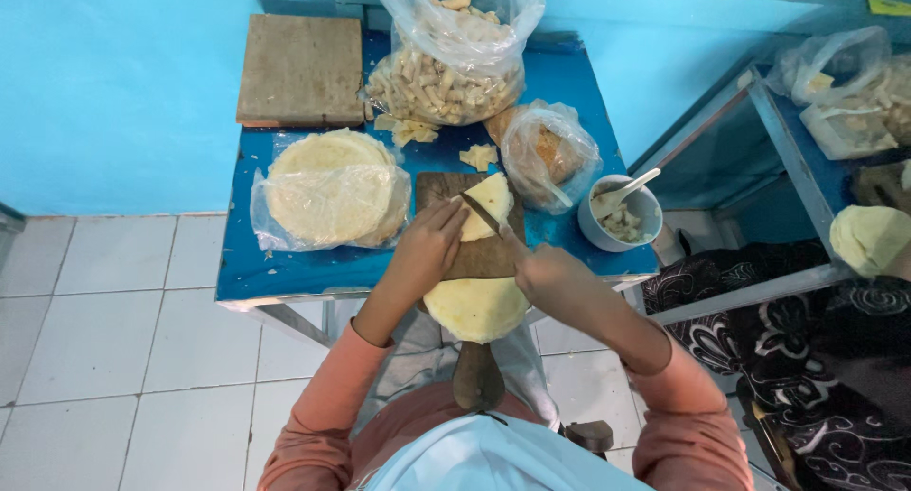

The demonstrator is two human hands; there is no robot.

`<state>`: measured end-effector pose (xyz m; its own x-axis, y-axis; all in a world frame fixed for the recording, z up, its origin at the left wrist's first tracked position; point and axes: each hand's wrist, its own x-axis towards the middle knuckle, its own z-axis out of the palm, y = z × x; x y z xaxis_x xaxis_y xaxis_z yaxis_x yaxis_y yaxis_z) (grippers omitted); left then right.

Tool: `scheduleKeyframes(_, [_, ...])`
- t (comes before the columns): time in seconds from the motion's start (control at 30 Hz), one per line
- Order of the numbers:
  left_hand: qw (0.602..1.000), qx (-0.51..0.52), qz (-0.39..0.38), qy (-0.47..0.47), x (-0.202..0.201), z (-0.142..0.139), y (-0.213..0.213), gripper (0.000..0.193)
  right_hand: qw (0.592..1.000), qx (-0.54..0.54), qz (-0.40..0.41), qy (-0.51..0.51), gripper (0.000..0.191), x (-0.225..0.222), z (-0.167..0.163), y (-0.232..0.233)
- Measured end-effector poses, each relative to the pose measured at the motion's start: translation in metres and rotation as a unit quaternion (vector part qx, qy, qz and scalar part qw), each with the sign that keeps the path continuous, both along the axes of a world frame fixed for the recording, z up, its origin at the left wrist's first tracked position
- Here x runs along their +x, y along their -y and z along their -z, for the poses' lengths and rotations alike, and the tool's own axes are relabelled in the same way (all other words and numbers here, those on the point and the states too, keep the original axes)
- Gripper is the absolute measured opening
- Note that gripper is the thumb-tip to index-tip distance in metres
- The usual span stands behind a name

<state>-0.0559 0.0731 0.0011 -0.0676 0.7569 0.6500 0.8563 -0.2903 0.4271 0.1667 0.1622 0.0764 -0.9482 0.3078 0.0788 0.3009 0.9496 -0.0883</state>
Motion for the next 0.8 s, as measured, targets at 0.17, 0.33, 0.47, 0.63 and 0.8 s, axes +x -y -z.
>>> scheduleKeyframes(0.17, [1.000, -0.004, -0.009, -0.026, 0.001, 0.006, -0.002, 0.040, 0.970, 0.198, -0.141, -0.023, 0.075, -0.006, 0.000, -0.005])
scheduleKeyframes(0.33, [1.000, -0.024, -0.012, -0.005, -0.001, 0.007, -0.003, 0.036, 0.998, 0.006, -0.052, -0.019, 0.068, -0.005, 0.005, -0.004])
scheduleKeyframes(0.47, [1.000, -0.007, -0.007, -0.030, -0.003, 0.008, -0.003, 0.039, 1.000, -0.005, -0.022, -0.007, 0.066, -0.012, 0.016, -0.006])
scheduleKeyframes(0.63, [0.999, -0.026, 0.001, -0.039, -0.002, 0.009, -0.003, 0.052, 0.987, 0.054, -0.110, -0.105, 0.031, 0.002, 0.020, -0.010])
scheduleKeyframes(0.8, [0.997, -0.031, -0.007, -0.064, -0.005, 0.010, -0.001, 0.043, 0.999, 0.022, -0.017, -0.038, 0.072, 0.001, 0.025, 0.000])
